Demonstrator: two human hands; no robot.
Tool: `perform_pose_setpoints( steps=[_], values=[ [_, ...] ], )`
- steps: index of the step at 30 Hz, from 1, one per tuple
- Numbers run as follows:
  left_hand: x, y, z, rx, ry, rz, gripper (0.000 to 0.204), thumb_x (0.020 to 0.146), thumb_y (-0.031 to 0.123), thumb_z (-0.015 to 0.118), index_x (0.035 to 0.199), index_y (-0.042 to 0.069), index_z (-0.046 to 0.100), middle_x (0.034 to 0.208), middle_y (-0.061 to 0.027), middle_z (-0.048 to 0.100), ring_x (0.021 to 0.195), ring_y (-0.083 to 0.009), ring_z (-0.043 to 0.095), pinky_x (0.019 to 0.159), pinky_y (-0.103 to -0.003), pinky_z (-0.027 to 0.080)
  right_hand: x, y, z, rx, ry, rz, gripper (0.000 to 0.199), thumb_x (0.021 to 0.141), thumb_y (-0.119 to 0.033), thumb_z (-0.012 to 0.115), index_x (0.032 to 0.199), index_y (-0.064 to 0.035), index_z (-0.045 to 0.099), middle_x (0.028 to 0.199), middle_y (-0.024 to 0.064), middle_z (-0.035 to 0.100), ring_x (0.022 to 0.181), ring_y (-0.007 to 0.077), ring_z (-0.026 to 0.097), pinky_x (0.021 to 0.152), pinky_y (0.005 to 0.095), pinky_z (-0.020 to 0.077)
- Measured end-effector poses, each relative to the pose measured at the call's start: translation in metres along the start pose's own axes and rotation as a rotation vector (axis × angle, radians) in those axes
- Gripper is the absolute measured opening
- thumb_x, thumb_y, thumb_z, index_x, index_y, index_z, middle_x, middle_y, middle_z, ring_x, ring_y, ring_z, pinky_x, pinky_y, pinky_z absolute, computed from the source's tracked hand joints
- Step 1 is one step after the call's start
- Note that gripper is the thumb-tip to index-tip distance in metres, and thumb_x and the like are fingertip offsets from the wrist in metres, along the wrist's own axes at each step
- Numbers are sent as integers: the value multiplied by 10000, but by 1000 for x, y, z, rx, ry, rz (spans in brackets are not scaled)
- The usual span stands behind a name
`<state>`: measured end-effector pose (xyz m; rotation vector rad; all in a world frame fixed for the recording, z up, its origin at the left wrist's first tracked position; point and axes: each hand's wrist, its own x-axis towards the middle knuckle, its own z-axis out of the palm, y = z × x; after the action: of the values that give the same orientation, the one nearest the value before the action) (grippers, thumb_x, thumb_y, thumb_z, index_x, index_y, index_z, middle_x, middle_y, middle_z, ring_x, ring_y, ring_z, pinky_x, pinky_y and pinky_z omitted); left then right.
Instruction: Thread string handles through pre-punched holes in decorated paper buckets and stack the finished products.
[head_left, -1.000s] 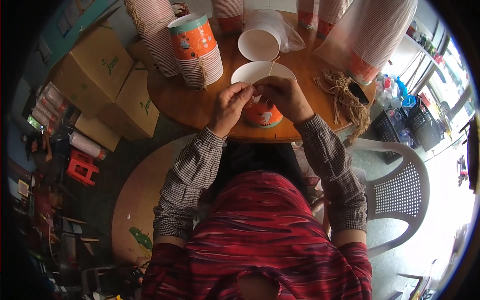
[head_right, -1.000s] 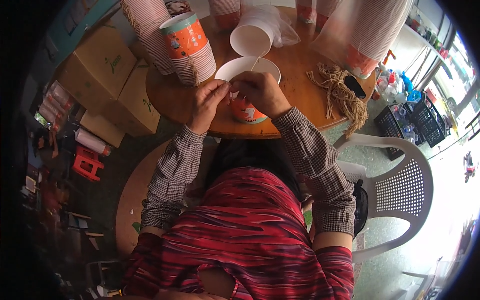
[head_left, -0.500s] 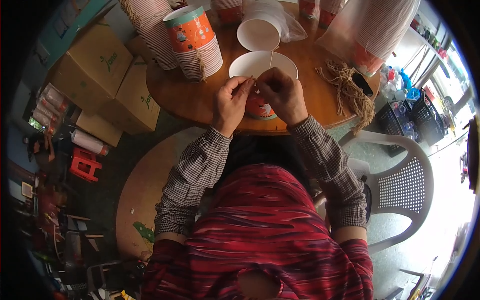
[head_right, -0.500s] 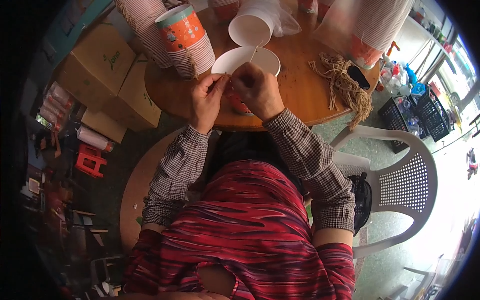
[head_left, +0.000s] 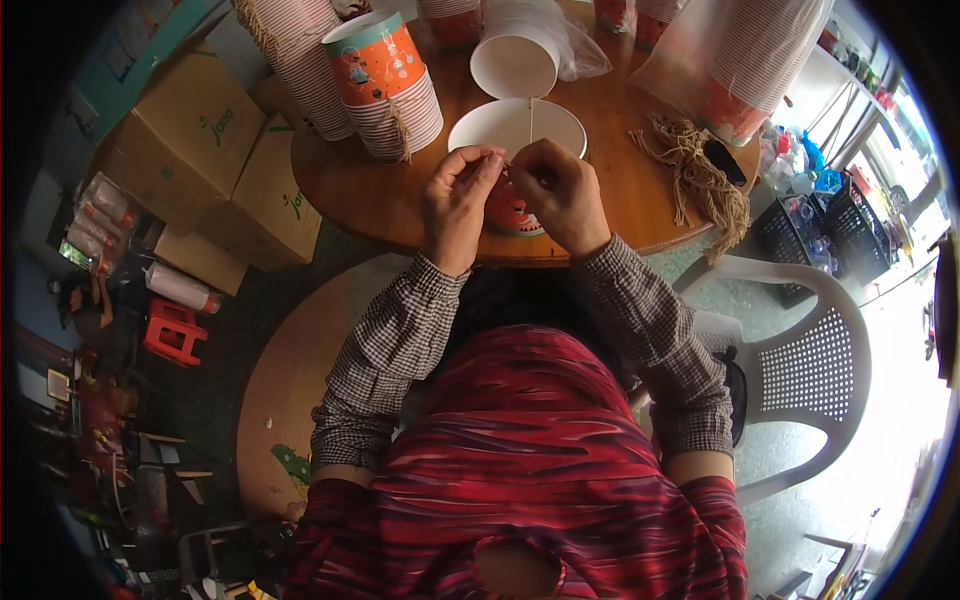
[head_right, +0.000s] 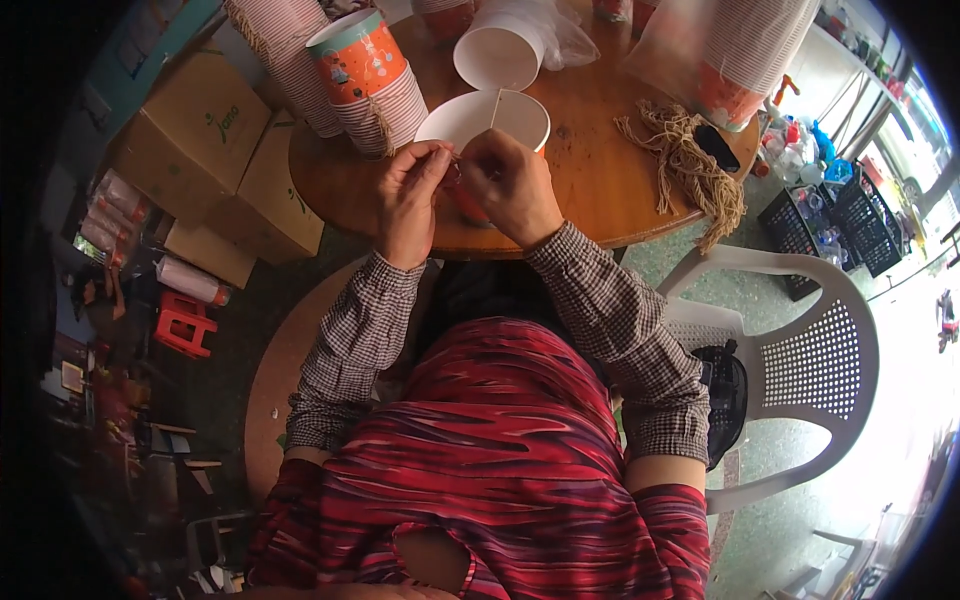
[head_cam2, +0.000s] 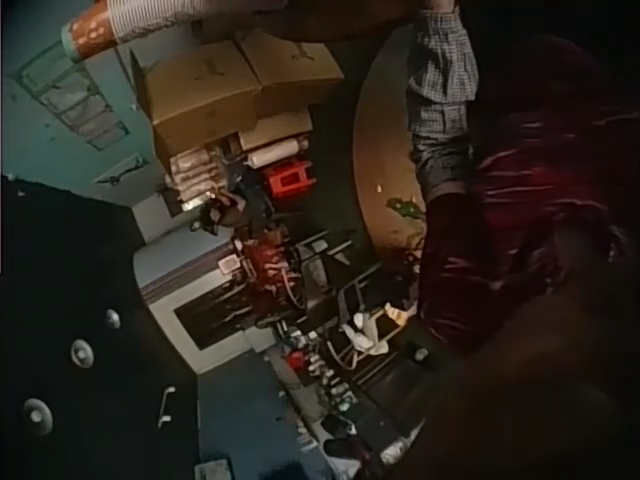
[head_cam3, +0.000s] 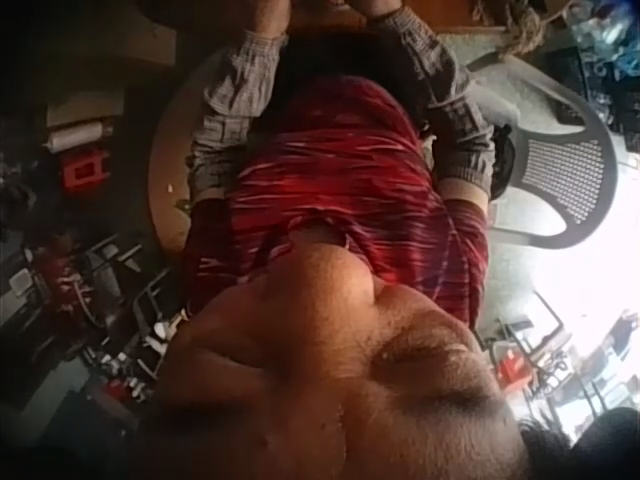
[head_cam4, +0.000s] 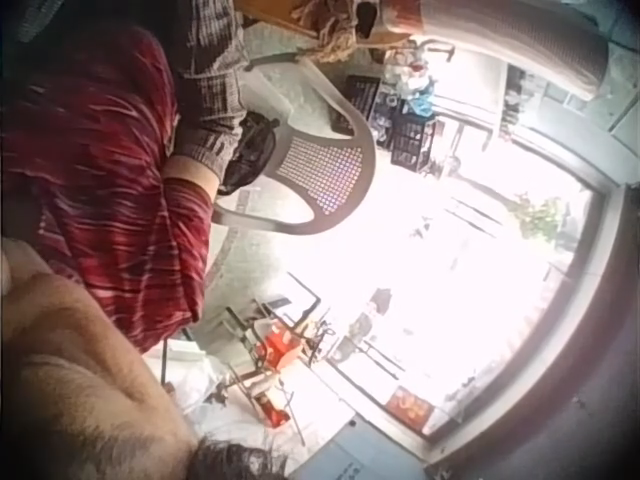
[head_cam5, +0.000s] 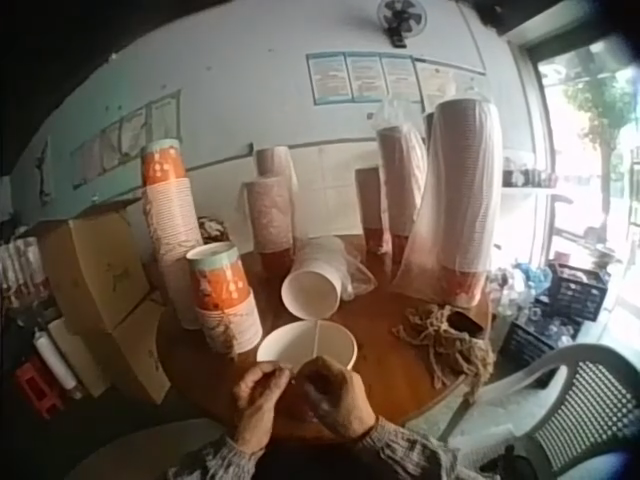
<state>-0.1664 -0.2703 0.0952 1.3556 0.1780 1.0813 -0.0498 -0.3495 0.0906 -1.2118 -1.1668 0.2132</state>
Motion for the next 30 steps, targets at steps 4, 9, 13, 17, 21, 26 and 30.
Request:
perform_pose_setpoints(
  steps=[4,9,13,17,21,26,30],
  values=[
    [2,-1,-4,93,-53,-7,167,937,145,587,1002,-4,619,915,-30,643,808,-79,589,742,-212,485,5,-8,-5,246,-64,264,122,816,-67,646,881,12,580,790,59,652,713,115,609,660,265,508],
    [4,1,-1,96,-36,-3,150,938,135,582,991,0,622,892,-24,639,808,-72,587,746,-213,485,-2,-2,2,59,6,26,98,838,-59,621,901,0,574,801,88,647,701,147,625,636,268,512],
    [6,2,-4,191,-53,3,141,933,122,586,992,-3,617,889,-24,637,812,-70,587,749,-216,487,-9,-14,6,-81,29,-131,105,844,-73,615,919,-14,570,820,120,640,722,208,650,620,305,531],
    [6,-2,-2,173,-21,2,141,924,116,598,984,-10,614,882,-24,634,804,-65,583,736,-212,487,-10,-13,4,-189,29,-169,85,858,-31,615,938,-21,590,815,73,651,739,126,652,638,262,536],
    [7,-3,-3,209,-41,38,141,920,119,604,964,-14,621,866,-22,637,786,-61,582,713,-204,487,-10,-11,2,-197,39,-159,89,855,-18,615,942,-21,593,829,72,659,745,129,658,640,262,539],
    [4,2,-2,283,-73,15,146,917,114,607,975,-15,641,876,-31,658,788,-64,595,716,-205,491,-10,-7,-1,-195,53,-175,92,856,-16,616,945,-21,594,830,65,660,751,124,659,642,257,540],
    [4,4,-6,271,-114,-14,169,915,101,605,1022,-21,655,910,-46,676,817,-75,619,735,-213,502,-9,-8,-2,-202,60,-184,98,845,-39,617,940,-26,596,836,99,657,737,192,660,645,285,537]
  ],
)
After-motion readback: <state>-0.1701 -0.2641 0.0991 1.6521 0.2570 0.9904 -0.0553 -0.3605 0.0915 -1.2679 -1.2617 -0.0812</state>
